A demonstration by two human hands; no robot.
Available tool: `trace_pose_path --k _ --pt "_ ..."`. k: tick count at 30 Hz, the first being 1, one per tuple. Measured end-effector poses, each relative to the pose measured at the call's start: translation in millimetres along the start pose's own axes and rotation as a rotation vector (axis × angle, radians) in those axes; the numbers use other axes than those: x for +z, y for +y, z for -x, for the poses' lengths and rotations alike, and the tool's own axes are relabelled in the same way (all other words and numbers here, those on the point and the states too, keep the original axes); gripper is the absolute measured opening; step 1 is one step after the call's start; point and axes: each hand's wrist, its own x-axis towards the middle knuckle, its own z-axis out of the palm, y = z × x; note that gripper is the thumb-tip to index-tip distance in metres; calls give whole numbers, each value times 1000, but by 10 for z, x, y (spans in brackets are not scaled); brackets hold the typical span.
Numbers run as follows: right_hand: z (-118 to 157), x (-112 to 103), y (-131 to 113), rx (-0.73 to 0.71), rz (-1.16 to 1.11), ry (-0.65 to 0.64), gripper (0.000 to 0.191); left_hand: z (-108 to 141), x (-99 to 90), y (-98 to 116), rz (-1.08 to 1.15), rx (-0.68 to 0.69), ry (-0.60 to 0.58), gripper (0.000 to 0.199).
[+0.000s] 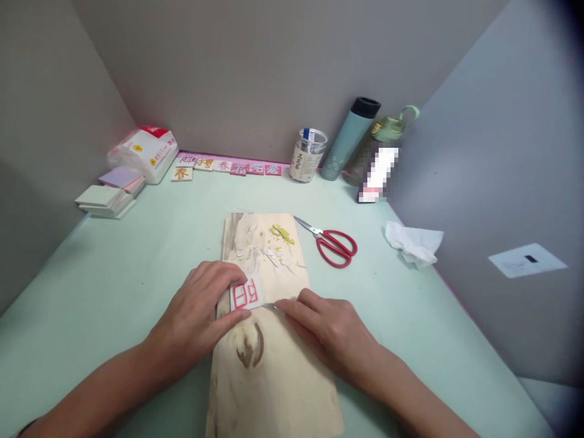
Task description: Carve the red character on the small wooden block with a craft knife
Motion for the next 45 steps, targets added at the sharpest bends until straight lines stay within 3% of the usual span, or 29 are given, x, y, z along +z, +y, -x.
trace_pose_path --k 10,32,37,41,45 --pt "-15 60 -89 -32 253 74 25 -1 19 -35 35 -2 7 28" --pt "-59 125 -234 105 292 100 29 -1 6 -26 31 38 17 24" --pt "-137 141 -144 183 324 80 23 1 5 -32 42 40 7 23" --pt "-197 141 -4 277 239 108 20 8 8 -45 53 40 10 23" --pt "-165 110 39 250 48 167 25 8 14 -47 64 27 5 25"
